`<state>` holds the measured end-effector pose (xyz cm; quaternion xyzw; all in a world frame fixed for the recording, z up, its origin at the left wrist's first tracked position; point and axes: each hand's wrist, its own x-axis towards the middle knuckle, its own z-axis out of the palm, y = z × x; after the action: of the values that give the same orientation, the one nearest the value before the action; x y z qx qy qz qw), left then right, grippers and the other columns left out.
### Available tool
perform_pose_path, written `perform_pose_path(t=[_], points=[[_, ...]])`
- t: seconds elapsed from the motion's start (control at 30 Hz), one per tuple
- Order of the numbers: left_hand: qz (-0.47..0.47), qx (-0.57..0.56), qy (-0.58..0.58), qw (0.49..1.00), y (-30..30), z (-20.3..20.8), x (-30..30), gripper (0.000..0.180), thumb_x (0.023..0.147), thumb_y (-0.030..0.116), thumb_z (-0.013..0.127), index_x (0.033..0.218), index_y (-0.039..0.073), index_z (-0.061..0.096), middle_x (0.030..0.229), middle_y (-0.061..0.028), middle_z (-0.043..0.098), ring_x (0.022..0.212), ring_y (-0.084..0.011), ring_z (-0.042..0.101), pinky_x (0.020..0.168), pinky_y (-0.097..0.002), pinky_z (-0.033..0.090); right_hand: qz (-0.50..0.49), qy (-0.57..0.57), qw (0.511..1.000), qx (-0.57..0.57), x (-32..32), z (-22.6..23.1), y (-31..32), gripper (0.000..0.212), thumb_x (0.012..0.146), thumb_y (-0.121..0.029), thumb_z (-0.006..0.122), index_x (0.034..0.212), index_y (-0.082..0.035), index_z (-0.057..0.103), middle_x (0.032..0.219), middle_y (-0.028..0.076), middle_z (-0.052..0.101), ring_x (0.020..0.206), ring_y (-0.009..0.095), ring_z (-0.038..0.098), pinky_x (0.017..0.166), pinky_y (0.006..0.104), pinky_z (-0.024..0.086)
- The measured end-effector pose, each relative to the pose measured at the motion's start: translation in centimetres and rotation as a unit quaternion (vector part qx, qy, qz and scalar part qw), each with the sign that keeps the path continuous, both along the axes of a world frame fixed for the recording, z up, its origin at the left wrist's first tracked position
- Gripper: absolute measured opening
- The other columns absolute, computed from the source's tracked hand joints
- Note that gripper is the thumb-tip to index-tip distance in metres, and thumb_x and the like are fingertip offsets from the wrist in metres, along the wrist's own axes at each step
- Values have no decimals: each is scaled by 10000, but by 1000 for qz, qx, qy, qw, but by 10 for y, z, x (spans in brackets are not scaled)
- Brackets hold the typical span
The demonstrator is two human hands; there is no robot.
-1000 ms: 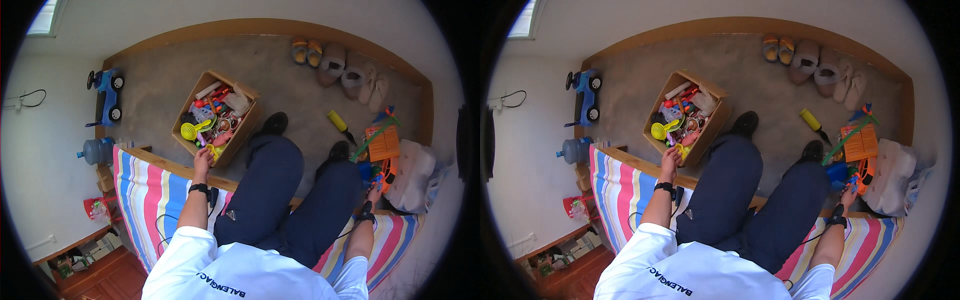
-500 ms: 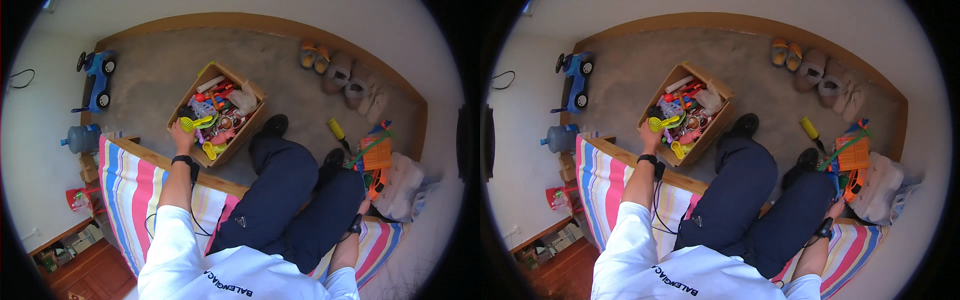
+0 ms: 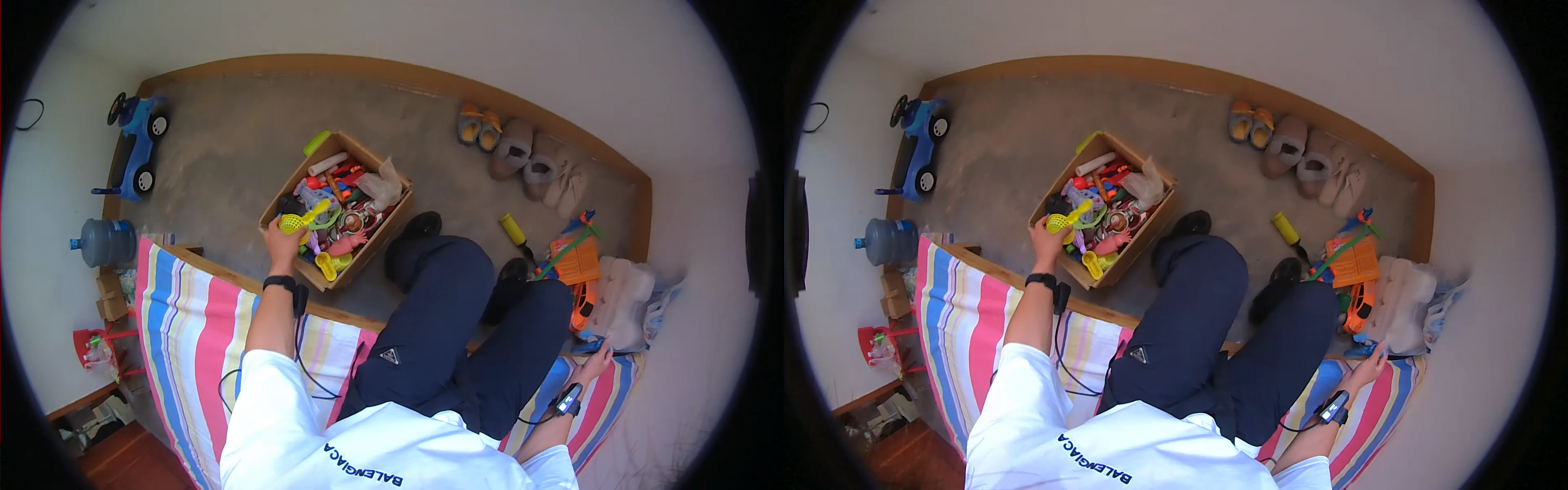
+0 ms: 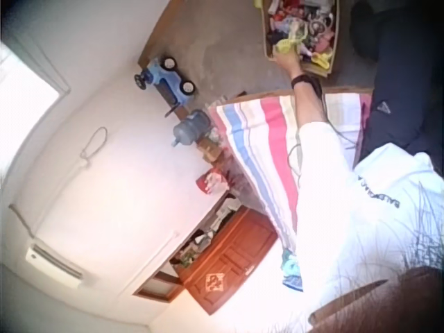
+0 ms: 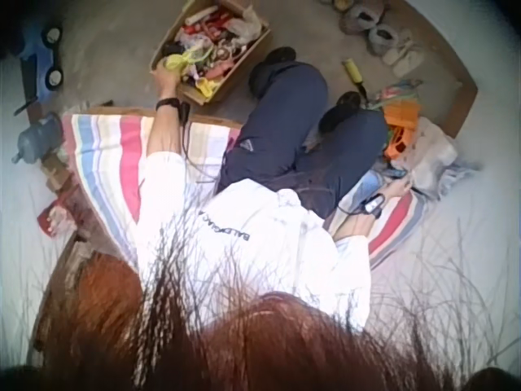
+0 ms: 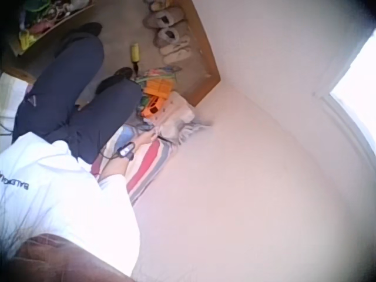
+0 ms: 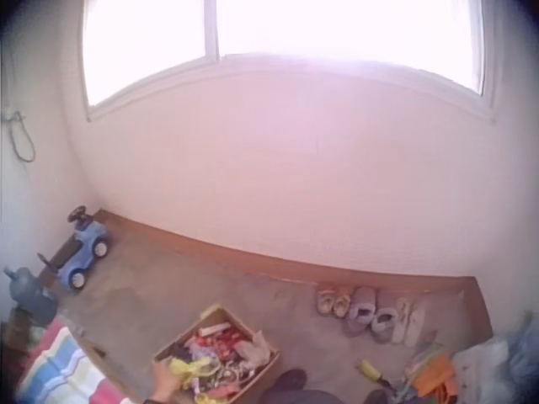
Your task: Cleaning and organizing various plastic toys using a small cloth.
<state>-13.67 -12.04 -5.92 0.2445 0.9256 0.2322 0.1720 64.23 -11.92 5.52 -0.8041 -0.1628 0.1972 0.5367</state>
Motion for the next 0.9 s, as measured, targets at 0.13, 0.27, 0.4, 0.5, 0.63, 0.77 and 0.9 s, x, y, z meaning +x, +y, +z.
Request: perform_pose_path(t=[0.13,0.27,0.4,0.5,0.63,0.77,0.9], points=[[174,387,-594,684,3,55,37,649,842,360,764,1341,55,484,1282,-126,565,1175,-290,561,961,-410,497,7,-88,995,36,-32,66,16,522,944,-379,650,1278,10,557,1123,114,628,998,196,615,886,330,486],[16,495,-703,510,13,175,118,709,875,433,700,1405,55,420,1340,-134,532,1140,-325,581,991,-478,490,141,125,945,269,-67,100,36,345,983,-287,606,1238,-56,588,1059,78,641,950,181,628,835,349,531],[-167,425,-840,293,30,230,188,819,855,530,666,1466,81,356,1414,-138,499,1289,-374,494,1038,-600,426,187,243,906,293,-147,125,56,244,989,-242,587,1161,-70,614,1039,65,664,905,173,656,785,337,569],[-147,340,-863,343,39,236,246,746,910,509,599,1461,61,368,1461,-112,454,1264,-362,522,1033,-571,438,251,300,857,335,-221,154,44,217,973,-194,613,1132,-47,626,1017,49,672,859,132,646,756,276,547],[-232,227,-834,447,48,212,315,629,973,427,547,1459,72,366,1445,-96,467,1282,-291,517,1032,-476,469,367,348,810,295,-243,123,20,252,936,-141,669,1142,1,638,988,35,671,830,78,615,742,229,500],[-303,193,-812,460,42,206,335,638,974,411,554,1463,58,345,1428,-113,479,1279,-282,521,1033,-449,470,394,383,798,248,-240,88,-6,278,919,-152,695,1139,10,645,1030,49,670,933,105,620,858,246,488],[-312,173,-803,477,44,205,339,589,986,409,534,1442,73,374,1411,-105,497,1269,-275,527,1045,-447,454,440,282,812,260,-240,89,-8,216,893,-129,709,1052,15,681,1010,42,626,943,128,600,857,249,463]])
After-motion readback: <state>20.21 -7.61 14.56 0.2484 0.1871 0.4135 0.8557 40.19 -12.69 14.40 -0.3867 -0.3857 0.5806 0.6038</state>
